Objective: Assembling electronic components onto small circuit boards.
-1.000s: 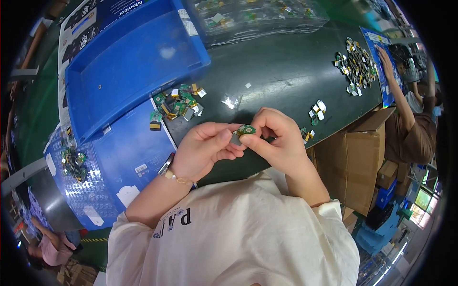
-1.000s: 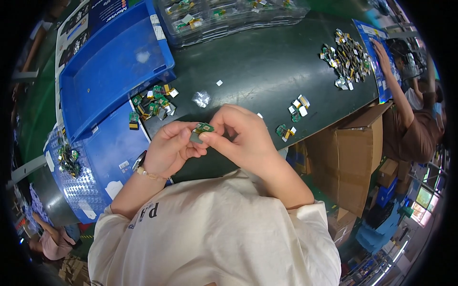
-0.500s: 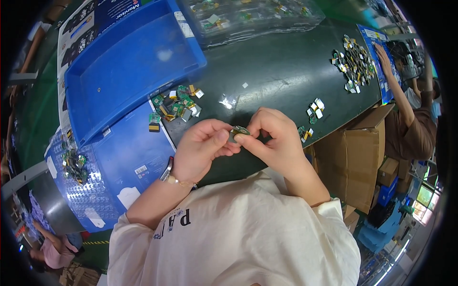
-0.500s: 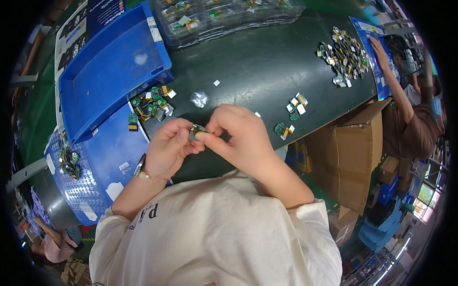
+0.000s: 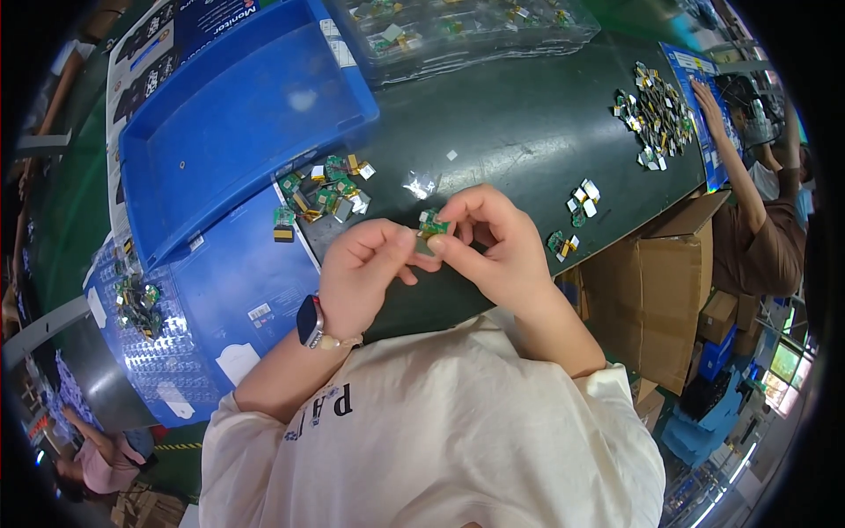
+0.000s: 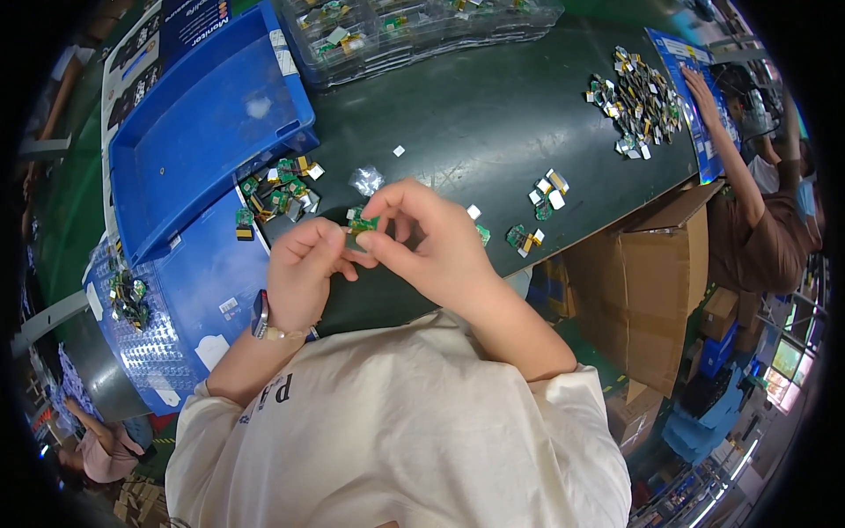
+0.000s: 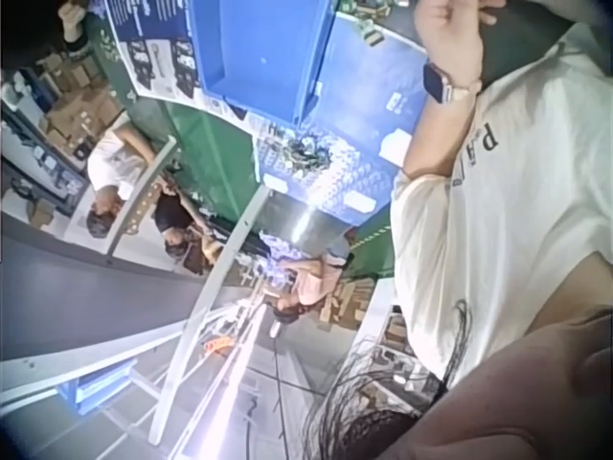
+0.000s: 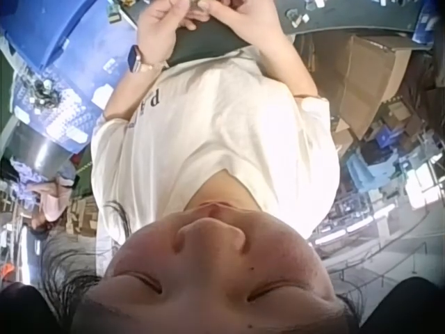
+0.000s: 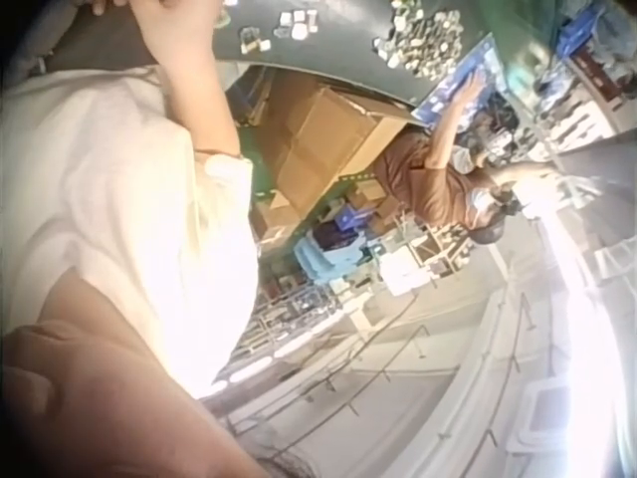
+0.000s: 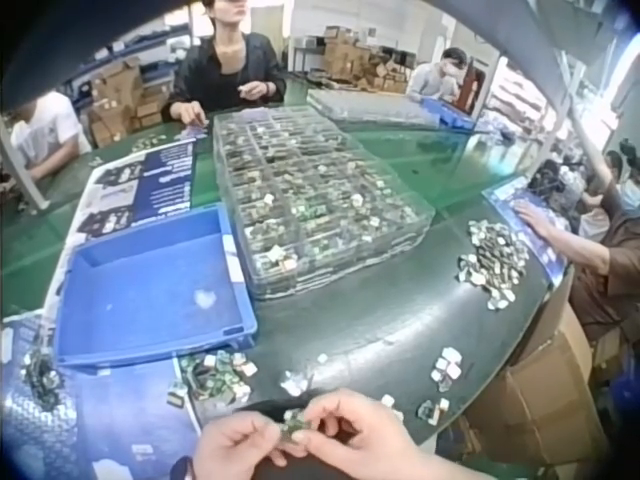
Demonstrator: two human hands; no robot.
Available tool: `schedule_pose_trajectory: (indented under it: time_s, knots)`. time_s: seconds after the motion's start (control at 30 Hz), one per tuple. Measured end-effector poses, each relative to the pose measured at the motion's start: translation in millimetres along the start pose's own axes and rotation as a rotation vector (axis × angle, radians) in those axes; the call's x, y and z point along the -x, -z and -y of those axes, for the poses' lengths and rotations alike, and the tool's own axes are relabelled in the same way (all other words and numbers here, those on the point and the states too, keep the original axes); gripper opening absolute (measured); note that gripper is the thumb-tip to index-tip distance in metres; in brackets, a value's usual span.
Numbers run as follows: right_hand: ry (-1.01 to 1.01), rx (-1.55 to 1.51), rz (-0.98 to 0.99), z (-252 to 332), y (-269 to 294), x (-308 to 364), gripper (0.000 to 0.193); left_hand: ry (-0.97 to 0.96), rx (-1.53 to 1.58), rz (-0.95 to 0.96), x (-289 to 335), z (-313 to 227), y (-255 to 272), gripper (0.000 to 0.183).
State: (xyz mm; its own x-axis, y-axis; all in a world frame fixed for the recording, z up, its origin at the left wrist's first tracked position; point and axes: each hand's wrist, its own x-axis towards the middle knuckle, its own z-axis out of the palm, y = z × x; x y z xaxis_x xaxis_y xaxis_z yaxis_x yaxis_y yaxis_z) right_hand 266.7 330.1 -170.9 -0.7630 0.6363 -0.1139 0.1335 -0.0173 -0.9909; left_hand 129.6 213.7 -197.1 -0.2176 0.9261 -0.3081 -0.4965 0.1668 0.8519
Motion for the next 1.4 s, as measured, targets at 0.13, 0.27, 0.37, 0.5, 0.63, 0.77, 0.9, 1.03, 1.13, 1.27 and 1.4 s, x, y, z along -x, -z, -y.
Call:
schedule_pose_trajectory:
  time_s: [0.13,0.27,0.37,0.5,0.63,0.77,0.9,1.03,1.13,1.27,1.4]
  knots:
    - [0.524,0.539,-0.11,-7.1,4.4,-7.6,0.018,-0.016,0.117,-0.03,0.6,3.5,-0.2,0.019]
    - [0.56,0.547,-0.22,-6.9,0.7,-8.7,0.017,-0.041,0.241,-0.035,-0.2,3.2,-3.6,0.021]
    - [0.602,0.608,-0.202,-7.8,4.0,-7.8,0.017,-0.075,0.222,-0.035,0.4,9.3,0.1,0.022]
    - [0.596,0.661,-0.184,-4.1,5.1,-6.8,0.016,-0.08,0.144,-0.025,2.5,8.1,2.0,0.023]
    - [0.59,0.664,-0.16,-7.7,7.1,-7.2,0.016,-0.116,0.007,-0.095,3.7,4.7,-2.3,0.02]
    - [0.617,0.687,-0.144,-6.5,6.5,-8.6,0.017,-0.207,-0.077,-0.093,1.6,4.7,-4.3,0.016]
    - [0.635,0.703,-0.091,-7.5,6.2,-13.3,0.018,-0.267,-0.194,-0.078,0.4,5.8,-2.7,0.019]
    - [0.665,0.648,-0.072,-7.6,4.1,-11.7,0.02,-0.103,0.055,-0.051,1.8,4.6,-2.6,0.025]
    - [0.687,0.63,-0.084,-9.0,0.5,-9.4,0.018,-0.097,0.199,-0.063,-2.5,4.4,-3.5,0.025]
    - [0.694,0.609,-0.059,-0.5,8.1,-21.8,0.016,-0.02,0.538,-0.026,-5.9,11.8,9.0,0.03]
    - [0.551,0.776,-0.079,-2.1,14.9,-44.9,0.015,-0.067,0.71,-0.044,-8.4,6.6,14.3,0.032]
